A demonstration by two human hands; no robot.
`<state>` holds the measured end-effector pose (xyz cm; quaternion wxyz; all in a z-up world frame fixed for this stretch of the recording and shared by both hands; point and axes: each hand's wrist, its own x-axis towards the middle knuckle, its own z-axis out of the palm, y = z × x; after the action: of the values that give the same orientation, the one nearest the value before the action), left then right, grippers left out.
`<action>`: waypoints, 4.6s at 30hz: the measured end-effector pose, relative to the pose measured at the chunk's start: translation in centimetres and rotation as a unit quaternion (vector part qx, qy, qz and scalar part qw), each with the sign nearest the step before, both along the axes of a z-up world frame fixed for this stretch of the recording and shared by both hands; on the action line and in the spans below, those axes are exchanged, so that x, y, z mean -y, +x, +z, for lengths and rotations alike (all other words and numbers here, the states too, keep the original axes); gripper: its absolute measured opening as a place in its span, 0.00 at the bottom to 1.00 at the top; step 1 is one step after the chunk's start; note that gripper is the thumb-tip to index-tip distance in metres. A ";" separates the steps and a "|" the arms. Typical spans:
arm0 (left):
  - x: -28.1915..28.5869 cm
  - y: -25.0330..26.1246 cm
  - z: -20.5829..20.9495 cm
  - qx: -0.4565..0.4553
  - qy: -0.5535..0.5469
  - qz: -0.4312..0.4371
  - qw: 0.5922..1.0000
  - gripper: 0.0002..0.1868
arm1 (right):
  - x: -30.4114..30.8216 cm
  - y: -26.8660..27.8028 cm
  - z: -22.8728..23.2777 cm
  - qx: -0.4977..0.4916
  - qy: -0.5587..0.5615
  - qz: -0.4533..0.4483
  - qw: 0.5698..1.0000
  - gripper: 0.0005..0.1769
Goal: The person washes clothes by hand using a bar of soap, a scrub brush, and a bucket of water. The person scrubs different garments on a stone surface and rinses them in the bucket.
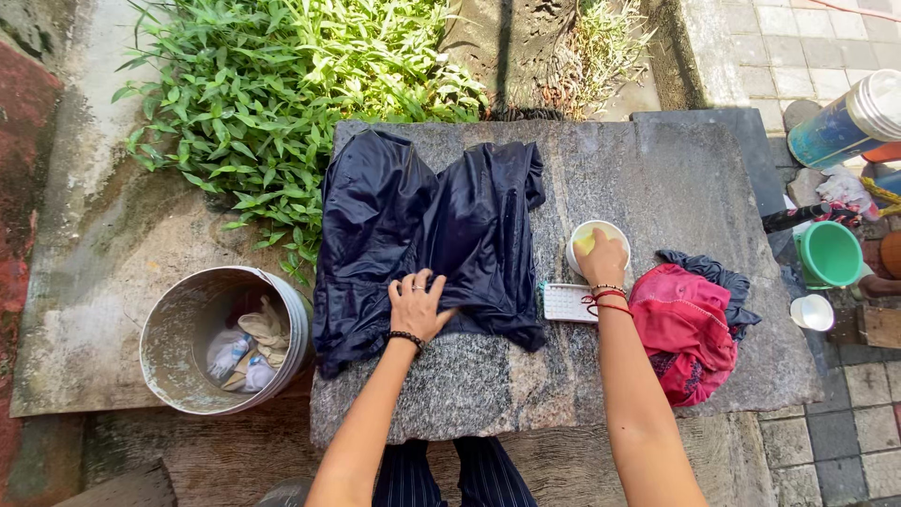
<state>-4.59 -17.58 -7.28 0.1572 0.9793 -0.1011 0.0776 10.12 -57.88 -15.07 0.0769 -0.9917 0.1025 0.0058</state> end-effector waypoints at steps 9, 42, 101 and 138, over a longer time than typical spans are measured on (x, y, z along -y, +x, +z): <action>-3.1 -2.6 -1.1 0.058 -0.146 -0.068 0.985 0.15 | 0.0 0.9 3.0 -0.046 0.018 0.107 0.993 0.28; -4.2 -6.1 0.2 -0.017 -0.176 -0.068 0.982 0.18 | -26.0 -0.3 5.1 0.072 -0.040 0.445 0.892 0.26; 3.5 9.9 2.9 -0.067 -0.108 -0.049 0.991 0.52 | -17.8 -8.8 2.1 -0.025 0.890 -0.140 0.433 0.28; -3.2 -4.9 -6.7 -0.254 0.047 0.061 0.964 0.09 | -24.4 -6.4 4.2 0.114 0.061 0.395 0.910 0.23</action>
<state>-9.45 -14.39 -14.02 0.1263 0.9775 -0.0011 -0.1690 3.68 -33.45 -10.86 0.1396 -0.9386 -0.3074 -0.0713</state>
